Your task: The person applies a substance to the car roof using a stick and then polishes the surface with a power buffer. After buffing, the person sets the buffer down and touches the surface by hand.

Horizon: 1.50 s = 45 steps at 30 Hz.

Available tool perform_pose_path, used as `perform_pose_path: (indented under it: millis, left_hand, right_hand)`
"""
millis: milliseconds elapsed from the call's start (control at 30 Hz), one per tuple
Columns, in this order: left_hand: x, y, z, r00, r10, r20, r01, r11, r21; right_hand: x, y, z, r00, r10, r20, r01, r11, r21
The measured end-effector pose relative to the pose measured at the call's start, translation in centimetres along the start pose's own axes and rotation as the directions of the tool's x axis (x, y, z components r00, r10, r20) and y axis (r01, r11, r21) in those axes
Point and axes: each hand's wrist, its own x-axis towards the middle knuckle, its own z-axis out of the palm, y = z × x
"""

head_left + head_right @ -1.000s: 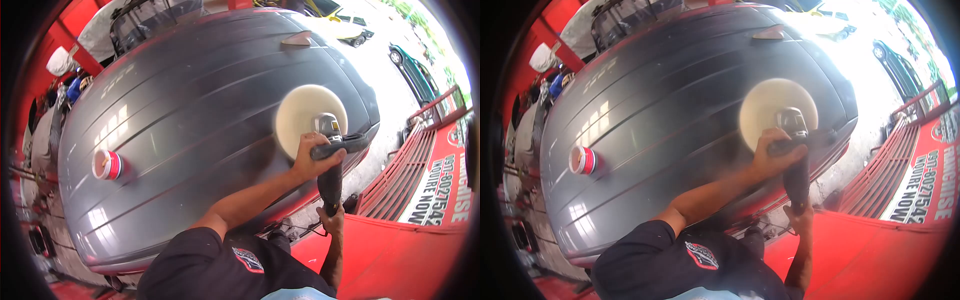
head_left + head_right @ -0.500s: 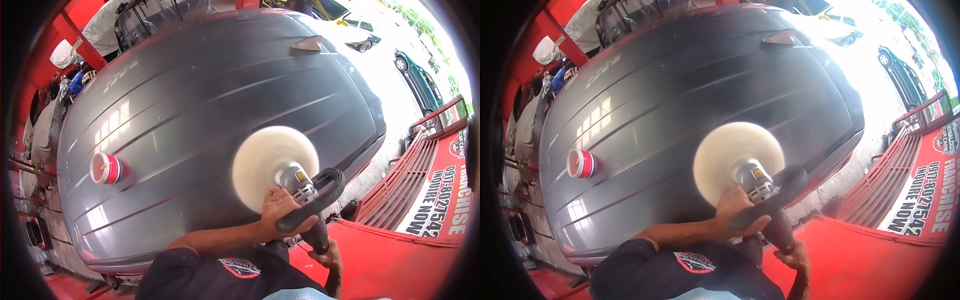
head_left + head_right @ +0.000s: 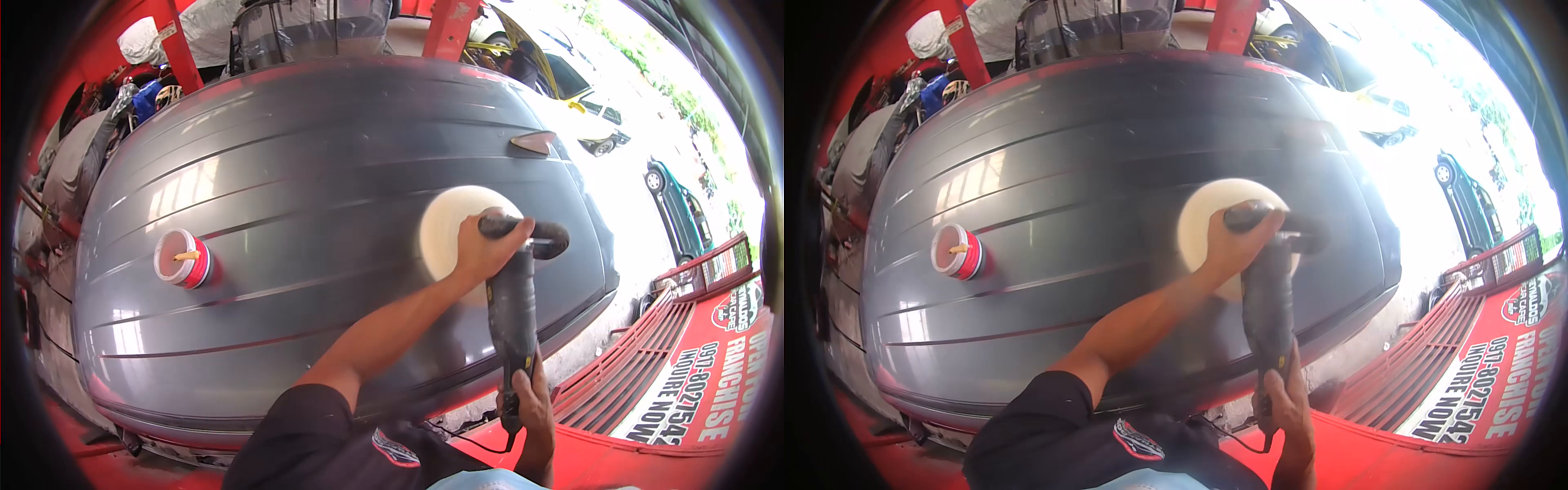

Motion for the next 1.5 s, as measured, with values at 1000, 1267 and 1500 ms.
perform_pose_path:
  millis: [1000,1267,1500]
  left_hand:
    - [14.2,-3.9,-1.1,0.976,0.214,-0.036,-0.212,0.976,0.053]
    - [12.6,-6.0,3.5,0.922,0.061,0.383,-0.056,0.998,-0.024]
    - [7.4,-4.5,-2.3,0.955,0.108,0.278,-0.103,0.994,-0.033]
  right_hand:
    - [16.0,-0.8,-1.0,0.947,-0.312,-0.080,0.235,0.840,-0.489]
    - [14.1,0.4,-8.5,0.946,-0.216,-0.241,0.055,0.841,-0.539]
    - [12.9,0.1,-7.4,0.973,-0.210,-0.095,0.116,0.800,-0.588]
